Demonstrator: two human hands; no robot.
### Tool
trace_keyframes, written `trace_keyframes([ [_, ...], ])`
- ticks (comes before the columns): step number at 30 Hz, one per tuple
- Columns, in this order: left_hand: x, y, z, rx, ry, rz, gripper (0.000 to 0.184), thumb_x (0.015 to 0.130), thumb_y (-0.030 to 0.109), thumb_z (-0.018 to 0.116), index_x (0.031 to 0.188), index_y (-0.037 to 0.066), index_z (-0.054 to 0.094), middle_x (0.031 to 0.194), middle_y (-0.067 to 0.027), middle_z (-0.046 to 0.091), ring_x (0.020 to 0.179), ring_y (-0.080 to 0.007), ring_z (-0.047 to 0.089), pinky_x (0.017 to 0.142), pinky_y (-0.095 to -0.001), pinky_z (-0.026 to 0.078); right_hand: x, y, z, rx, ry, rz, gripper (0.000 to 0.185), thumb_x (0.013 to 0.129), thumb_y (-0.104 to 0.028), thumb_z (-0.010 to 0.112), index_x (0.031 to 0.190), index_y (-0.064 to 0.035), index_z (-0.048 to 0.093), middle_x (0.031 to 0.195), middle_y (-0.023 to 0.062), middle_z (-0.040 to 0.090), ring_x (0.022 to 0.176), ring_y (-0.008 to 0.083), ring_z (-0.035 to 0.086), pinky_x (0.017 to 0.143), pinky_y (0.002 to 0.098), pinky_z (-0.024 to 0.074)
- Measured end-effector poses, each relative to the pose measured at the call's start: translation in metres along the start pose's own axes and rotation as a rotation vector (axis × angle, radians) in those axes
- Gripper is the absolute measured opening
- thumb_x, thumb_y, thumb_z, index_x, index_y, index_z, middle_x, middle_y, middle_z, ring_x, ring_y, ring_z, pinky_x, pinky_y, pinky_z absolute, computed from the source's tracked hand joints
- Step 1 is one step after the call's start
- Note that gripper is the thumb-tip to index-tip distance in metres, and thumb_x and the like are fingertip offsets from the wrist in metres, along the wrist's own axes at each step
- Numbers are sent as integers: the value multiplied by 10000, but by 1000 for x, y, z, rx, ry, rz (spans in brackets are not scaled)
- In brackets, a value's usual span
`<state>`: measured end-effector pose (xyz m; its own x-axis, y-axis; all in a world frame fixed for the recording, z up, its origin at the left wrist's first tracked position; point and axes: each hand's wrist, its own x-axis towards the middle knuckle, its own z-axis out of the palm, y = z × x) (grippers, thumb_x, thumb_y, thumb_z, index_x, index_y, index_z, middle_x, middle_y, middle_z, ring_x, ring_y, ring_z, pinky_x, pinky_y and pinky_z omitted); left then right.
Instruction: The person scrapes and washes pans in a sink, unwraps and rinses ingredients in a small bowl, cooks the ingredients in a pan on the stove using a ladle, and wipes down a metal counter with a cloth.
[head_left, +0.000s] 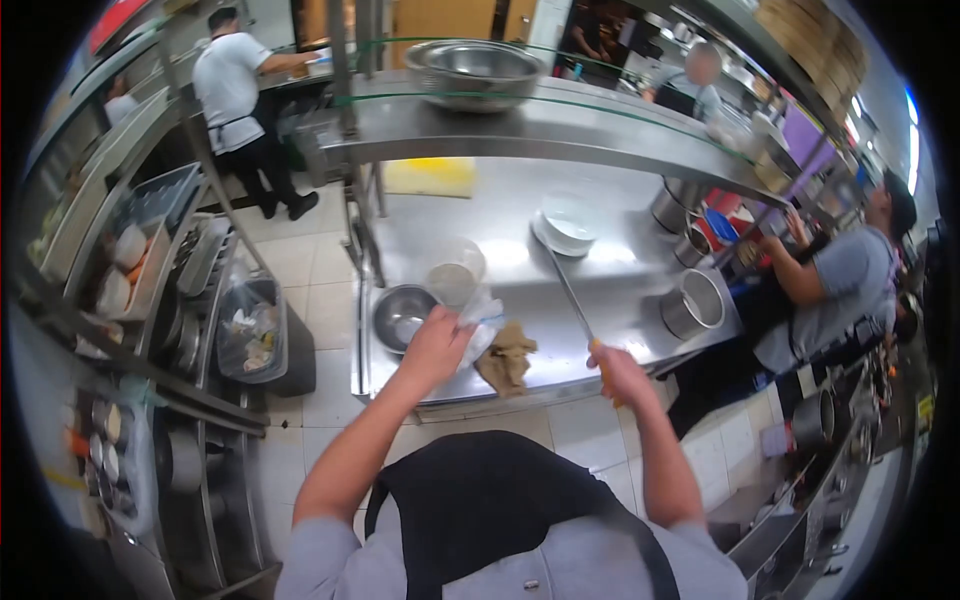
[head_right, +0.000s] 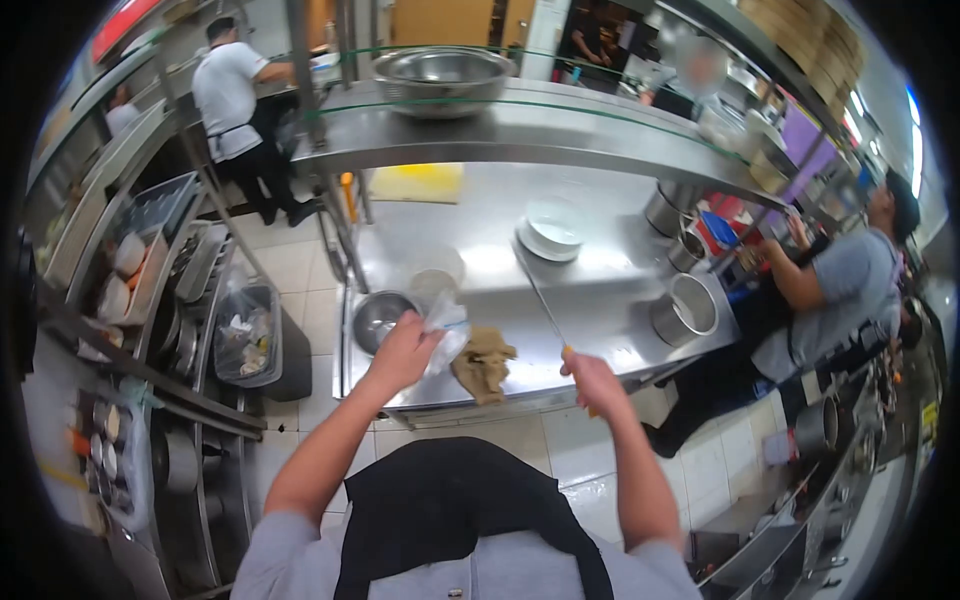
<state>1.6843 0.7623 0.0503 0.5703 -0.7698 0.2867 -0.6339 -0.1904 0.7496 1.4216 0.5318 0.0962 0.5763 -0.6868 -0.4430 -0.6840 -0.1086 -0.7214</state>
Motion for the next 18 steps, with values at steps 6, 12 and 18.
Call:
trace_keyframes([
  [6, 129, -1, 109, 208, -280, 84, 411, 916, 353, 665, 903, -58, 660, 978, -274, 646, 927, -437, 631, 835, -481, 505, -24, 127, -15, -220, 435, -146, 378, 913, -377, 581, 975, -7, 627, 772, 205, 649, 684, 345, 657, 660, 470, 513],
  [12, 183, 39, 151, 194, -336, -15, 351, 844, 306, 712, 900, -40, 689, 828, -229, 685, 837, -400, 654, 786, -458, 521, -28, 128, -40, -456, 471, -208, 322, 888, -353, 619, 962, -39, 610, 812, 193, 698, 759, 392, 687, 661, 500, 538],
  [18, 206, 41, 175, 311, -404, 195, 319, 816, 291, 714, 915, -12, 694, 839, -225, 679, 795, -390, 650, 744, -442, 515, 2, 110, -51, -590, 446, -411, 293, 897, -323, 636, 918, -34, 596, 757, 140, 680, 661, 343, 680, 592, 463, 539],
])
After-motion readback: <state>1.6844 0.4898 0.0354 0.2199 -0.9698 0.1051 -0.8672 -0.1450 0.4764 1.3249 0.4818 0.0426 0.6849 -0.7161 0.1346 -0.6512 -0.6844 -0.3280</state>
